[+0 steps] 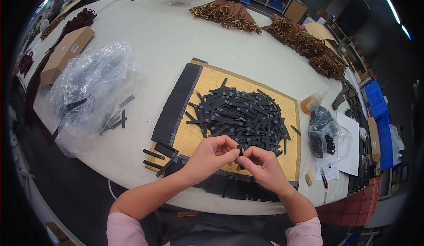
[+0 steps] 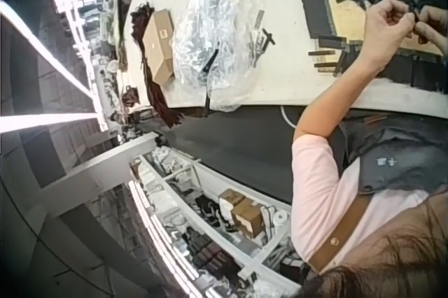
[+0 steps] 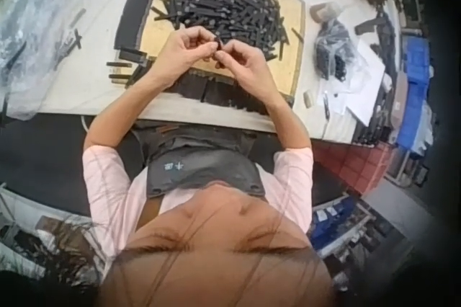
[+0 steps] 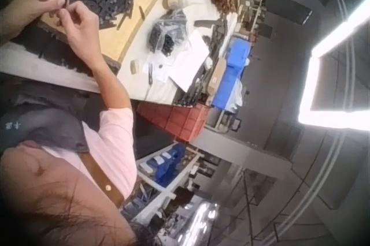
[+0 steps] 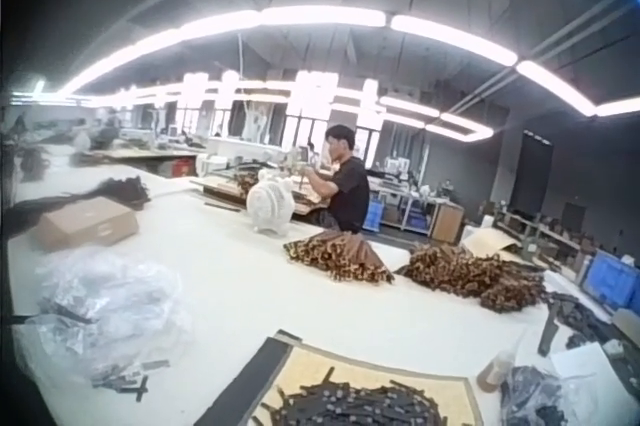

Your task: Assembling small metal hardware pieces onto leather strap components at a workshop table.

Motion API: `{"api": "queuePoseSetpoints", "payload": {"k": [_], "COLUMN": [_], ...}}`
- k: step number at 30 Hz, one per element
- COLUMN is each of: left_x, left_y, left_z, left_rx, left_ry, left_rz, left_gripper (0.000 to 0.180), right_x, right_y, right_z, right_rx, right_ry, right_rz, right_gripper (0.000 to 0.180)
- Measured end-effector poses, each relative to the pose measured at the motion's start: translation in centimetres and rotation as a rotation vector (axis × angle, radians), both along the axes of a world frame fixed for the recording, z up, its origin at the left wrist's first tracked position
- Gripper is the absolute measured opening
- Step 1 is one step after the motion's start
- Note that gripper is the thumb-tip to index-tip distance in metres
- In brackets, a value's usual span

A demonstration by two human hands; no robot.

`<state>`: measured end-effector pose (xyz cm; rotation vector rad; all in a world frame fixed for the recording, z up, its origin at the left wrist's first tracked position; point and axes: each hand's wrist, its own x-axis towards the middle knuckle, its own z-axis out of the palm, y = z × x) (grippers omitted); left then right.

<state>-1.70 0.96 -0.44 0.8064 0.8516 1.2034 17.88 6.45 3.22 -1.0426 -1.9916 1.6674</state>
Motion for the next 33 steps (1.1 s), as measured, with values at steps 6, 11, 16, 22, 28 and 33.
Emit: {"api": "queuePoseSetpoints", "payload": {"k": [6, 11, 16, 22, 28, 33], "left_x": [-0.1, -0.1, 0.1, -1.7, -0.8, -0.3], "left_y": [0.0, 0.1, 0.1, 0.0, -0.5, -0.4], "left_z": [0.0, 0.3, 0.1, 2.3, 2.1, 1.6], "left_rx": [-0.013, -0.071, -0.082, -0.014, 0.423, 0.447], "left_ry": [-0.009, -0.005, -0.051, 0.003, 0.625, 0.7], "left_rz": [0.003, -0.026, -0.041, -0.424, -0.273, -0.137], "left_gripper": [0.013, 0.014, 0.023, 0.018, 0.015, 0.012], "right_x": [0.3, 0.4, 0.6, 1.6, 2.7, 2.8], "right_y": [0.3, 0.4, 0.6, 1.7, 1.5, 1.2], "right_z": [-0.3, -0.3, -0.5, 0.5, 0.9, 0.0], "right_rx": [-0.022, -0.062, -0.344, -0.761, -0.158, -0.151], "right_ry": [-0.001, 0.026, 0.184, 0.316, -0.021, 0.015], "right_rz": [-0.019, -0.043, -0.02, 0.12, 0.148, 0.135], "right_gripper": [0.018, 0.019, 0.017, 0.015, 0.024, 0.024]}}
